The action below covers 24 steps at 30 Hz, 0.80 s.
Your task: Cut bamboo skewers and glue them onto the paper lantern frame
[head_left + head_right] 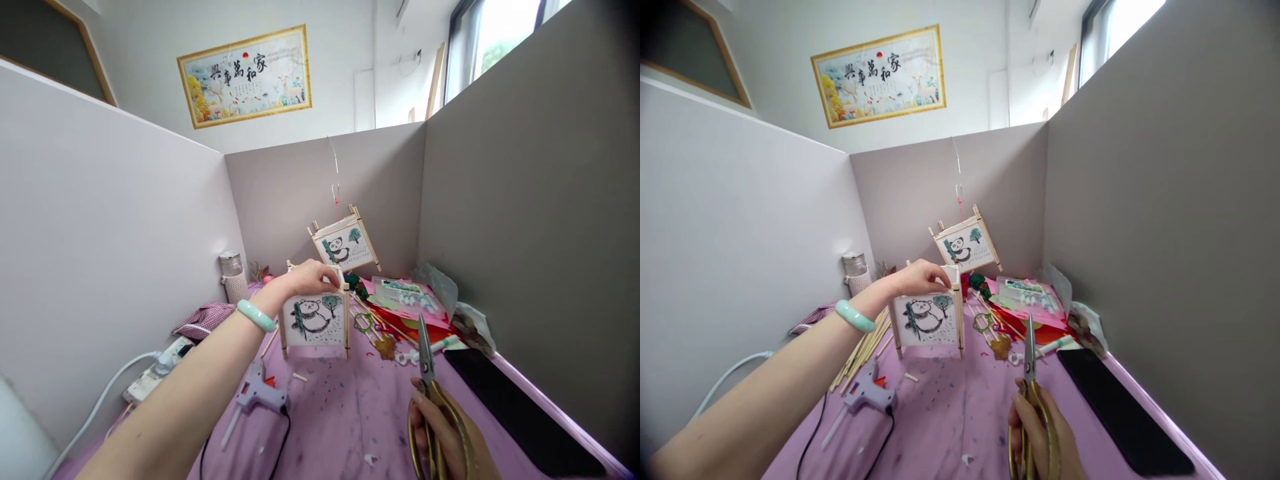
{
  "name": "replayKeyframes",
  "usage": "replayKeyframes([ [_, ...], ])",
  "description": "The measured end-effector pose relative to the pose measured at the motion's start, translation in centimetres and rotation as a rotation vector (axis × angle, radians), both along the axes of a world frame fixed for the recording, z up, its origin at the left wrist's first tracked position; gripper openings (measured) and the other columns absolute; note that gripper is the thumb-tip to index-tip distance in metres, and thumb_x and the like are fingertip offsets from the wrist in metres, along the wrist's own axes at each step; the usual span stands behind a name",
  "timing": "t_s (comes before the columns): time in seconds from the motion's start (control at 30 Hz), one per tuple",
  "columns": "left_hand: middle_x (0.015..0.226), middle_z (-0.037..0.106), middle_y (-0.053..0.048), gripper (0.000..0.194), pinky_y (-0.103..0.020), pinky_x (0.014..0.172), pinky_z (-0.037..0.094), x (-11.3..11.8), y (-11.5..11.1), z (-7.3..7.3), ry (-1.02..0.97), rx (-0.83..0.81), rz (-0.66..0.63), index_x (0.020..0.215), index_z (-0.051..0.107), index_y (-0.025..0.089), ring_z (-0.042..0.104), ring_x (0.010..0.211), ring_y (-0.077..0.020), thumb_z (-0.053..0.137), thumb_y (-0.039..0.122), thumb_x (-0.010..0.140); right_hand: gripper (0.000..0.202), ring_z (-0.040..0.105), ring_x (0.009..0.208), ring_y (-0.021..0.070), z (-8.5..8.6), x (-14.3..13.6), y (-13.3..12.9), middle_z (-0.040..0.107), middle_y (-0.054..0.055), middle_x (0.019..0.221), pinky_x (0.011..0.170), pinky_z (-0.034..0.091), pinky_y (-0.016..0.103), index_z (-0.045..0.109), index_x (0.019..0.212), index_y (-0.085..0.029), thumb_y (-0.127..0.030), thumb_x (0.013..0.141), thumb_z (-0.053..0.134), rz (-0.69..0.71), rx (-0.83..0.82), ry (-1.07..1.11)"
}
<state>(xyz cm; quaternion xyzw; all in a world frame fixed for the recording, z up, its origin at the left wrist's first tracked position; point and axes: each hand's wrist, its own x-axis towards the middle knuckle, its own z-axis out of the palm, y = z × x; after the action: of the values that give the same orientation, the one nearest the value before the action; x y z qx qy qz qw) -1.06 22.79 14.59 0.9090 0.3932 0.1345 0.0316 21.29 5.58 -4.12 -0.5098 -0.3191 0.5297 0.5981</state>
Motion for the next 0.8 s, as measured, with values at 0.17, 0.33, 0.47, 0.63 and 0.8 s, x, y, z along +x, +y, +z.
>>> replayKeyframes([
  [0.17,0.08,0.069,0.001,0.016,-0.021,0.065,0.042,0.4,-0.6,-0.1,-0.039,-0.008,0.017,0.088,0.071,0.02,0.059,0.068,-0.0115,0.063,0.027,0.076,0.03,0.059,0.099,0.0224,0.3,-0.1,-0.1,0.058,0.009,0.119,0.081,0.053,0.043,0.055,0.119,-0.018,-0.032,0.092,0.057,-0.004,-0.007,0.004],
  [0.33,0.078,0.069,0.002,0.015,-0.022,0.069,0.043,0.5,-0.6,-0.5,-0.063,-0.007,0.015,0.088,0.071,0.021,0.059,0.069,-0.0114,0.062,0.023,0.076,0.031,0.059,0.099,0.0224,0.2,-0.2,0.1,0.058,0.008,0.119,0.081,0.053,0.043,0.055,0.119,-0.018,-0.033,0.092,0.057,0.01,-0.026,0.005],
  [0.47,0.083,0.07,0.001,0.015,-0.022,0.071,0.044,0.5,-0.5,-0.9,-0.076,0.001,0.006,0.087,0.071,0.021,0.059,0.072,-0.0121,0.061,0.021,0.076,0.028,0.061,0.09,0.0191,-0.3,-0.5,0.7,0.061,0.007,0.111,0.074,0.055,0.037,0.057,0.116,-0.018,-0.034,0.092,0.056,0.035,-0.059,0.008],
  [0.63,0.09,0.07,0.001,0.016,-0.022,0.071,0.044,0.6,-0.6,-1.0,-0.099,0.009,-0.007,0.087,0.072,0.021,0.06,0.075,-0.0122,0.061,0.02,0.076,0.036,0.052,0.039,0.0125,-0.6,-0.6,1.1,0.058,-0.002,0.058,0.034,0.042,0.023,0.057,0.088,-0.02,-0.054,0.078,0.063,0.071,-0.066,0.024],
  [0.8,0.093,0.069,0.0,0.014,-0.022,0.073,0.045,0.7,-0.6,-1.2,-0.103,0.014,-0.023,0.087,0.072,0.021,0.06,0.079,-0.0127,0.063,0.02,0.076,0.04,0.051,0.034,0.0145,-0.4,-0.6,0.9,0.054,-0.003,0.048,0.031,0.038,0.023,0.05,0.076,-0.024,-0.057,0.065,0.07,0.073,-0.055,0.064],
])
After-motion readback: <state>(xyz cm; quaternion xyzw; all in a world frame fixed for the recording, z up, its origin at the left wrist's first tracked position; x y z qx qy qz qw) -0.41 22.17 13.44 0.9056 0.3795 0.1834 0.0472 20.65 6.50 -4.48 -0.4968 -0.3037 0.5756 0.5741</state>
